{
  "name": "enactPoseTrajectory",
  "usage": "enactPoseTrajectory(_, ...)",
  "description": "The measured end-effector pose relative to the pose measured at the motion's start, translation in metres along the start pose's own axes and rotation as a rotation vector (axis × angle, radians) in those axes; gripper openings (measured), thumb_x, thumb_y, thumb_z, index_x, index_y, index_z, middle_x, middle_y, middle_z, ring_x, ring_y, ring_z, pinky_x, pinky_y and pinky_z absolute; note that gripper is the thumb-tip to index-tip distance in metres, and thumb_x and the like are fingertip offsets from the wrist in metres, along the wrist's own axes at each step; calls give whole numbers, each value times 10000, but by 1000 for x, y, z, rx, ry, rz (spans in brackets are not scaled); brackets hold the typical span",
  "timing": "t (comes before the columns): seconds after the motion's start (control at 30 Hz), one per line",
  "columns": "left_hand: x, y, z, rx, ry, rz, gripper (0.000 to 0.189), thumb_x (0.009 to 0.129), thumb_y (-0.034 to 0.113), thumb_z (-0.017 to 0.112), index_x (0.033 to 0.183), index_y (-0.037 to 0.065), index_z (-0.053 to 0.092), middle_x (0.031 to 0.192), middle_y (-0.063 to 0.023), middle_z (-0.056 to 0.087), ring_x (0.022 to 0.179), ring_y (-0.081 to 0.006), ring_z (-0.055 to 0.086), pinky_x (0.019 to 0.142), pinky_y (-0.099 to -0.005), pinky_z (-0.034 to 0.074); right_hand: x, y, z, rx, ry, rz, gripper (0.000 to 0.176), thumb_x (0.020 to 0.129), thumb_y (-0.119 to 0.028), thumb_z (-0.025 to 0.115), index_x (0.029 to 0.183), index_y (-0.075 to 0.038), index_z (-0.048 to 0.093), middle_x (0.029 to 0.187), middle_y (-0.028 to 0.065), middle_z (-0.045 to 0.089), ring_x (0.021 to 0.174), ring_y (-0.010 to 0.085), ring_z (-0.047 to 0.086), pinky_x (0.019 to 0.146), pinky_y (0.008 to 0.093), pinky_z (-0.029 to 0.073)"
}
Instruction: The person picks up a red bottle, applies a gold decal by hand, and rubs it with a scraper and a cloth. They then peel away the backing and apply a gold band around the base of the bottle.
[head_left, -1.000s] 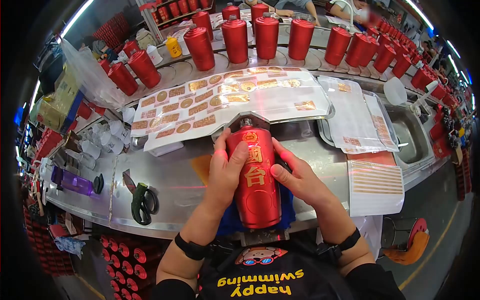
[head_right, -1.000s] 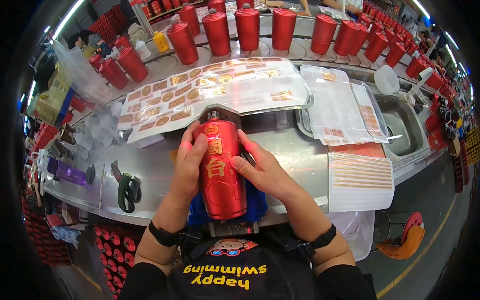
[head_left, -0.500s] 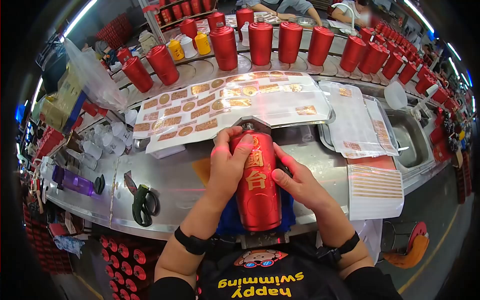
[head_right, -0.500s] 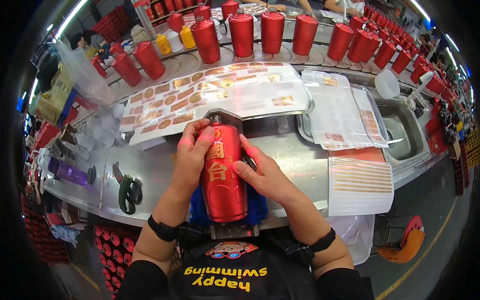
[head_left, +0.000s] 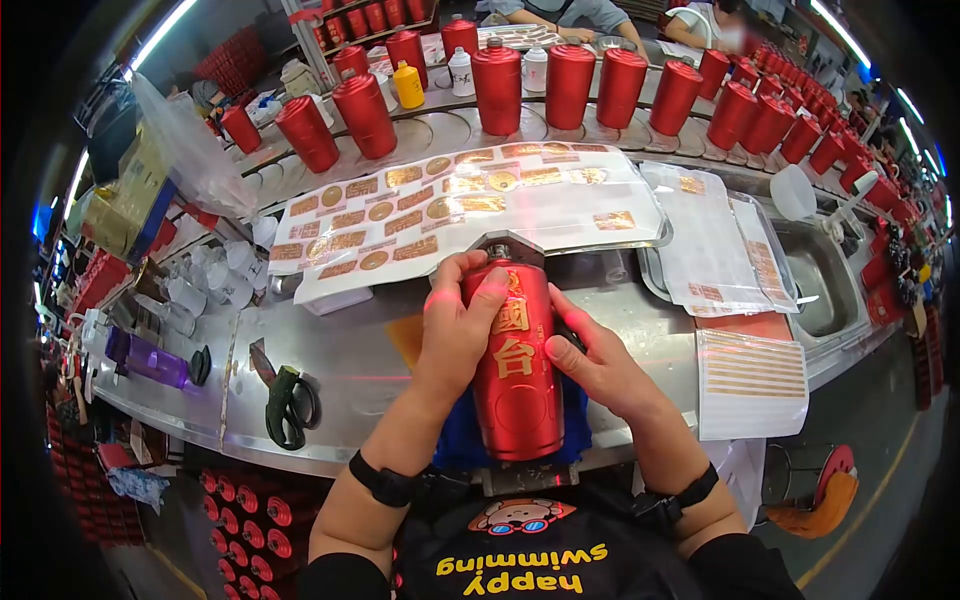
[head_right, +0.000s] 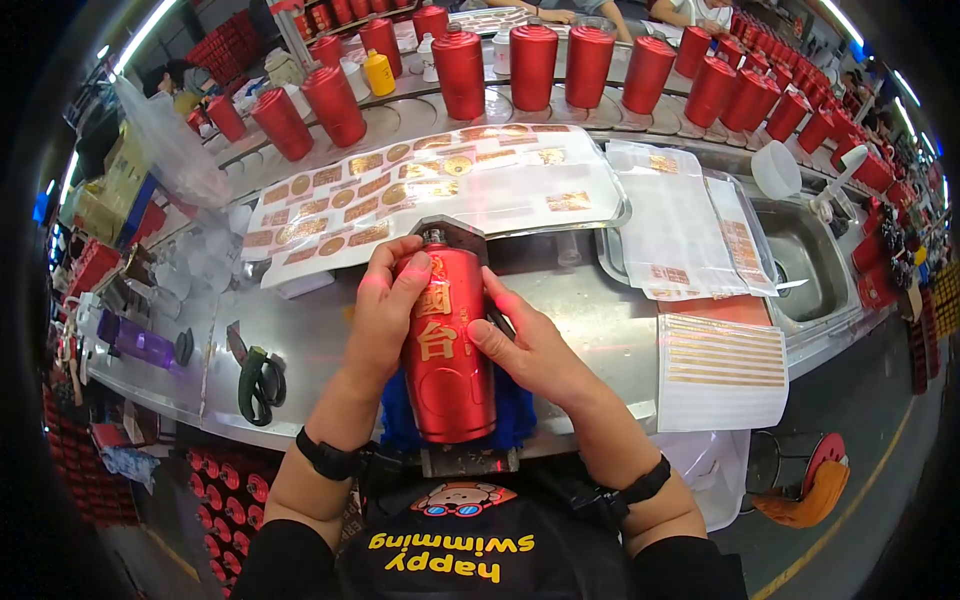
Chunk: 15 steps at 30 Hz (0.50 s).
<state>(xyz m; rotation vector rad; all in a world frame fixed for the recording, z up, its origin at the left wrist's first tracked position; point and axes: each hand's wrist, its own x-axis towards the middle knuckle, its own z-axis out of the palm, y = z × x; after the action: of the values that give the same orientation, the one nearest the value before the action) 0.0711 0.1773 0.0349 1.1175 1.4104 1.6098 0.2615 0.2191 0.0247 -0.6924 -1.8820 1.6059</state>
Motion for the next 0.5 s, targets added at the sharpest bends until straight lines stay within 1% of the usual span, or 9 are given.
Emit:
enactPoseTrajectory(0.07, 1, -3, -1, -45, 3, -16, 407, 963, 234, 591, 1228, -59, 493, 1135, -143, 591, 1026, -157, 558, 902, -277, 451, 0, 0, 0, -2, 0, 0, 796, 955, -437, 577, 1483, 56, 243, 1510, 249, 326, 1417, 297, 308, 1143, 362, 260)
enactPoseTrajectory(0.17, -9, 1, 1, 10, 109, 158, 437, 966, 280, 577, 1244, -48, 503, 1152, -151, 597, 1073, -210, 556, 957, -344, 434, 0, 0, 0, 0, 1, 2, 792, 954, -436, 580, 1485, 48, 248, 1505, 248, 335, 1412, 297, 317, 1136, 363, 271)
enactPoseTrajectory(0.23, -19, 15, -5, 303, 8, 529, 461, 968, 325, 557, 1256, -34, 529, 1173, -156, 599, 1125, -269, 533, 999, -401, 402, -1, 0, -1, 8, 2, 13, 788, 954, -435, 582, 1486, 44, 253, 1501, 248, 343, 1408, 295, 326, 1130, 365, 281)
enactPoseTrajectory(0.27, -25, 22, -10, 449, -47, 712, 475, 969, 347, 547, 1262, -26, 541, 1183, -159, 600, 1151, -299, 521, 1021, -430, 387, -1, 2, -2, 4, 18, 2, 770, 952, -421, 591, 1482, 37, 271, 1470, 240, 387, 1381, 289, 364, 1116, 363, 302)
enactPoseTrajectory(0.3, -30, 26, -16, 600, -161, 754, 490, 966, 400, 518, 1276, 27, 585, 1224, -140, 609, 1222, -365, 462, 1076, -487, 314, -1, 5, -2, 0, 32, -8, 752, 951, -408, 600, 1478, 30, 290, 1439, 232, 430, 1355, 283, 402, 1103, 360, 323)
enactPoseTrajectory(0.4, -30, 24, -22, 806, -232, 818, 470, 959, 406, 524, 1283, 75, 605, 1230, -118, 626, 1231, -370, 463, 1098, -488, 285, -5, 2, -6, 11, 128, 55, 662, 948, -311, 626, 1456, 14, 353, 1315, 193, 553, 1227, 243, 526, 1023, 332, 413)
enactPoseTrajectory(0.43, -27, 26, -23, 804, -195, 801, 455, 959, 397, 522, 1290, 95, 601, 1223, -95, 641, 1230, -364, 470, 1108, -498, 261, -7, 1, -9, 18, 175, 93, 628, 947, -270, 634, 1447, 9, 376, 1269, 178, 592, 1177, 225, 569, 990, 319, 447)
enactPoseTrajectory(0.47, -22, 25, -24, 792, -185, 791, 449, 960, 389, 524, 1292, 96, 599, 1213, -97, 645, 1228, -363, 471, 1106, -497, 265, -6, 6, -10, -57, 346, -80, 488, 931, -162, 638, 1365, -1, 483, 1135, 123, 655, 1006, 163, 634, 857, 272, 512)
enactPoseTrajectory(0.5, -17, 22, -26, 778, -170, 780, 444, 960, 381, 527, 1293, 97, 598, 1203, -99, 649, 1227, -362, 473, 1103, -495, 270, -5, 1, -16, 5, 363, -134, 423, 933, -127, 630, 1315, 3, 505, 1167, 118, 640, 1008, 146, 635, 864, 266, 510)
